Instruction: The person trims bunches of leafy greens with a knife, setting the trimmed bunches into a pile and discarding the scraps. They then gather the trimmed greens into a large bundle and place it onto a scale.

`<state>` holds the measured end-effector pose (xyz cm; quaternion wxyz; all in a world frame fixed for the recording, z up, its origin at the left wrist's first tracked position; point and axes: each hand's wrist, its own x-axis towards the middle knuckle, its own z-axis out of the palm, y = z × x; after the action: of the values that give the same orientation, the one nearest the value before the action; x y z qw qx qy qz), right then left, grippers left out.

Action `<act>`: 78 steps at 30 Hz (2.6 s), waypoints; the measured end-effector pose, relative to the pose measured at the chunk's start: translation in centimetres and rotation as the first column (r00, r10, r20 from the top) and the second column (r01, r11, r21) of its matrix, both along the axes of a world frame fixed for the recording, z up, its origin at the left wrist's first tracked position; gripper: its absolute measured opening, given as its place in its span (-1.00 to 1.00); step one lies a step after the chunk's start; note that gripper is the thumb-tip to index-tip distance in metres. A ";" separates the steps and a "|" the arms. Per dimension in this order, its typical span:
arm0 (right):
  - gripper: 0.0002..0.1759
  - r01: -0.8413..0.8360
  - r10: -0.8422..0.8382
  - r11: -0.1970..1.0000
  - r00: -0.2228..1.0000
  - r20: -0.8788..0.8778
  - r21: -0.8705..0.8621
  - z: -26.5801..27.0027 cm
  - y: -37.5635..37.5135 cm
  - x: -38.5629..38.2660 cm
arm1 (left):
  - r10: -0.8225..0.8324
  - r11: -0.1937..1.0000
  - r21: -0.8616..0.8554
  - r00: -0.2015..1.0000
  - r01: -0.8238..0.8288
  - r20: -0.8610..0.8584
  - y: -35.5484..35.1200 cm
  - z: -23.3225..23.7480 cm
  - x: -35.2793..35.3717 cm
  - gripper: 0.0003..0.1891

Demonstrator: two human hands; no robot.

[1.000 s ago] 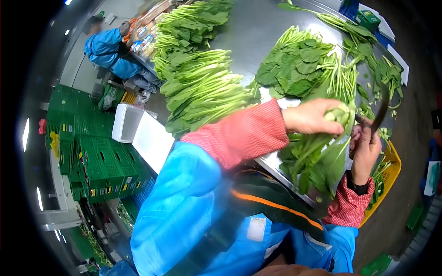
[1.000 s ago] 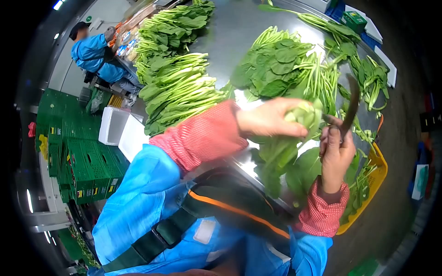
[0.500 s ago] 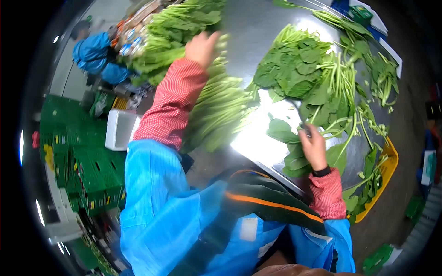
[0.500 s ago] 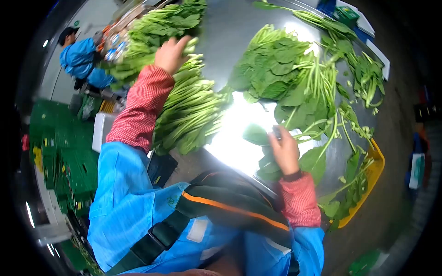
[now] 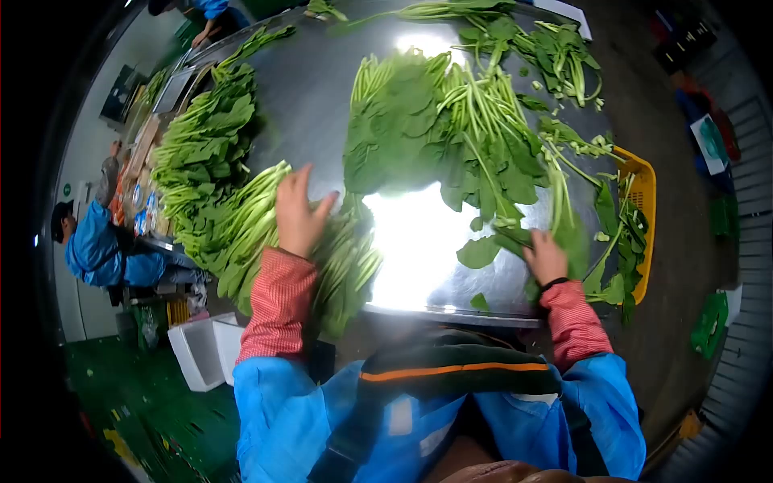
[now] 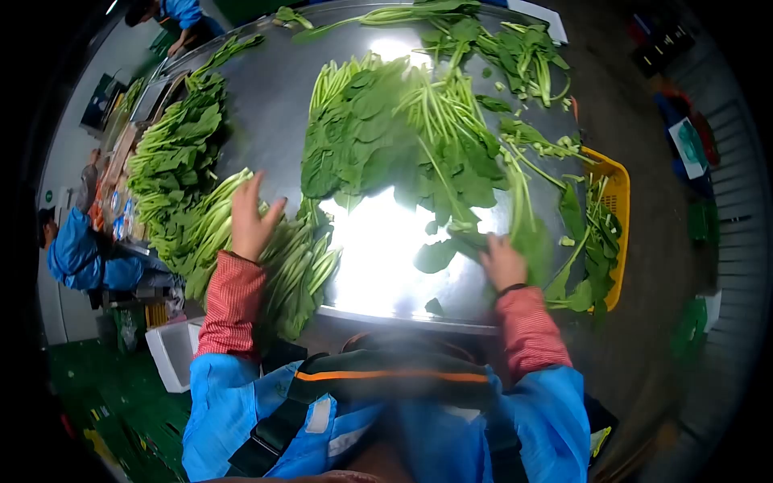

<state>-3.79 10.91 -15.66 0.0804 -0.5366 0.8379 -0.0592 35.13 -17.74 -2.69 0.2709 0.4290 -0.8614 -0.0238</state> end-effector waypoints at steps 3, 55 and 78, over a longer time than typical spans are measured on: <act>-0.55 0.153 -0.154 0.988 0.979 -0.130 -0.021 -0.6 5.2 -8.1 | -0.184 0.977 0.094 0.980 0.191 -0.074 2.5 0.5 -4.2 -0.37; -0.70 0.227 0.136 0.903 0.656 0.742 -0.366 8.3 -8.1 -3.5 | 0.217 0.494 0.811 0.859 0.313 -0.464 12.1 -3.2 -25.3 -0.62; -0.70 0.534 -0.341 0.748 0.818 0.463 -0.394 8.9 4.4 -13.0 | 0.286 -0.355 0.485 0.587 0.799 -0.758 11.6 -0.1 -30.1 -0.67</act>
<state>-16.77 15.32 -6.74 0.0728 -0.3022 0.8657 -0.3923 5.08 -6.11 -2.75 0.0860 0.1436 -0.3938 -0.9038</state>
